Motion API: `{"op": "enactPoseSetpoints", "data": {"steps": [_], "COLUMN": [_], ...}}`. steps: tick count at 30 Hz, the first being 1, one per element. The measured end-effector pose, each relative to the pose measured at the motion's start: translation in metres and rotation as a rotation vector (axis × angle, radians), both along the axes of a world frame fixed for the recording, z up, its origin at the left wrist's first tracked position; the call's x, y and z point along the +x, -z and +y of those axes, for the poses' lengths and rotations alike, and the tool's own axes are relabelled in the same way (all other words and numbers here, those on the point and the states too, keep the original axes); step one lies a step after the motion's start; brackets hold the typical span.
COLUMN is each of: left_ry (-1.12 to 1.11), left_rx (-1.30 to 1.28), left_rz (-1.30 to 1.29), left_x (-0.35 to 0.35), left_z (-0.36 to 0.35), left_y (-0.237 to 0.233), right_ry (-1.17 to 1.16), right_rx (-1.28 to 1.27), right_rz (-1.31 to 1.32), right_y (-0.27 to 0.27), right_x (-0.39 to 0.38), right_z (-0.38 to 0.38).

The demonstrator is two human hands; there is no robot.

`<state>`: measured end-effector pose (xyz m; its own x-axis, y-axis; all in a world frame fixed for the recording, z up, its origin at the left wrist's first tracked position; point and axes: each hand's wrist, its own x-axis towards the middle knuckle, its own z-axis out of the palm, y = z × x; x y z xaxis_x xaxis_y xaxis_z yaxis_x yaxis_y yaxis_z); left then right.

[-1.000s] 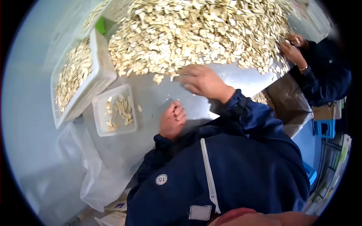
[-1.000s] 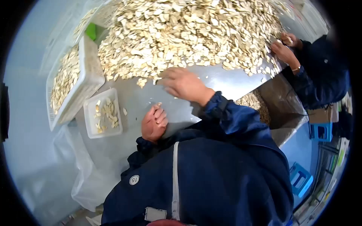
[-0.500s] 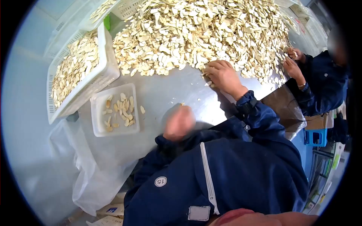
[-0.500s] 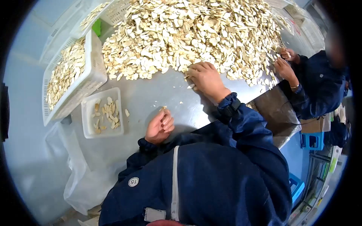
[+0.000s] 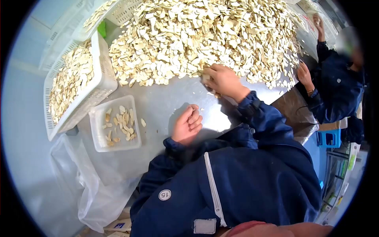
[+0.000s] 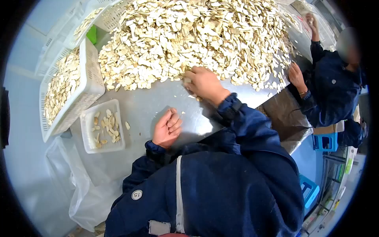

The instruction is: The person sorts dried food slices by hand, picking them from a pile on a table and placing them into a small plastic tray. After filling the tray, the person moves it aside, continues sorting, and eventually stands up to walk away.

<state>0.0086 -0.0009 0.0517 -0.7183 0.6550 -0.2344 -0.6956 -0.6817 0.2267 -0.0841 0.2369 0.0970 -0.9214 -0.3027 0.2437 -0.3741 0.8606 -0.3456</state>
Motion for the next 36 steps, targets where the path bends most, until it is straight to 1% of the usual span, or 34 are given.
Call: {"op": "enactPoseSetpoints", "data": {"steps": [1,3,4,7,9,11,13,14,17,18,19,21,23,24,27,29,31,34,35,36], "left_ry": [0.015,0.041,0.061,0.059,0.054,0.048,0.041,0.027,0.034,0.039,0.042,0.055,0.072,0.076,0.085,0.091,0.091,0.090,0.085,0.078], "left_rx": [0.004,-0.016,-0.027,-0.055,-0.053,-0.052,-0.053,-0.051,-0.052,-0.050,-0.048,-0.042,-0.032,-0.036,-0.043,-0.007,0.004,-0.011,-0.014,-0.018], "left_rz": [0.005,-0.005,-0.006,-0.006,0.012,0.018,0.003,-0.004,-0.016,-0.008,-0.002,0.003,0.014,0.028,0.013,0.028,0.040,0.058,0.065,0.069], "left_x": [0.000,-0.002,-0.003,-0.004,-0.005,-0.004,-0.003,-0.003,-0.003,-0.002,-0.003,-0.003,-0.005,-0.005,-0.005,-0.005,-0.005,-0.006,-0.006,-0.005], "left_z": [-0.001,0.000,0.001,0.005,0.004,0.003,0.003,0.003,0.003,0.002,0.003,0.003,0.002,0.002,0.001,0.000,-0.002,-0.001,0.000,-0.001], "left_y": [-0.001,-0.003,-0.005,-0.011,-0.009,-0.006,-0.006,-0.008,-0.005,-0.005,-0.005,-0.005,-0.007,-0.009,-0.005,-0.001,0.000,-0.001,-0.001,-0.001], "right_ry": [-0.024,0.078,0.137,0.161,0.075,0.081,0.085,0.056,-0.108,-0.144,-0.109,0.020,0.067,0.055,0.010,0.062,0.171,0.107,0.138,0.189], "right_rx": [-0.046,-0.093,-0.069,-0.093,-0.155,-0.094,-0.030,-0.011,-0.067,-0.125,-0.148,-0.154,-0.086,-0.082,-0.056,-0.011,-0.053,-0.075,-0.002,0.060], "right_rz": [-0.035,-0.026,-0.035,0.093,0.197,0.215,0.181,0.105,0.049,0.058,0.042,0.090,0.112,0.059,0.012,0.165,0.175,0.153,0.231,0.246], "right_y": [-0.006,-0.009,-0.012,-0.012,-0.008,-0.013,-0.003,-0.001,0.005,-0.003,-0.011,-0.021,-0.026,-0.028,-0.014,-0.005,-0.011,-0.012,-0.013,-0.012], "right_x": [0.008,0.017,0.016,0.006,-0.012,-0.021,-0.023,-0.020,-0.001,0.009,0.019,0.041,0.062,0.071,0.082,0.069,0.055,0.034,0.031,0.028], "right_z": [0.011,0.034,0.044,0.045,0.030,0.007,-0.006,-0.009,0.002,0.011,0.017,0.037,0.052,0.053,0.059,0.067,0.058,0.030,0.020,0.014]}}
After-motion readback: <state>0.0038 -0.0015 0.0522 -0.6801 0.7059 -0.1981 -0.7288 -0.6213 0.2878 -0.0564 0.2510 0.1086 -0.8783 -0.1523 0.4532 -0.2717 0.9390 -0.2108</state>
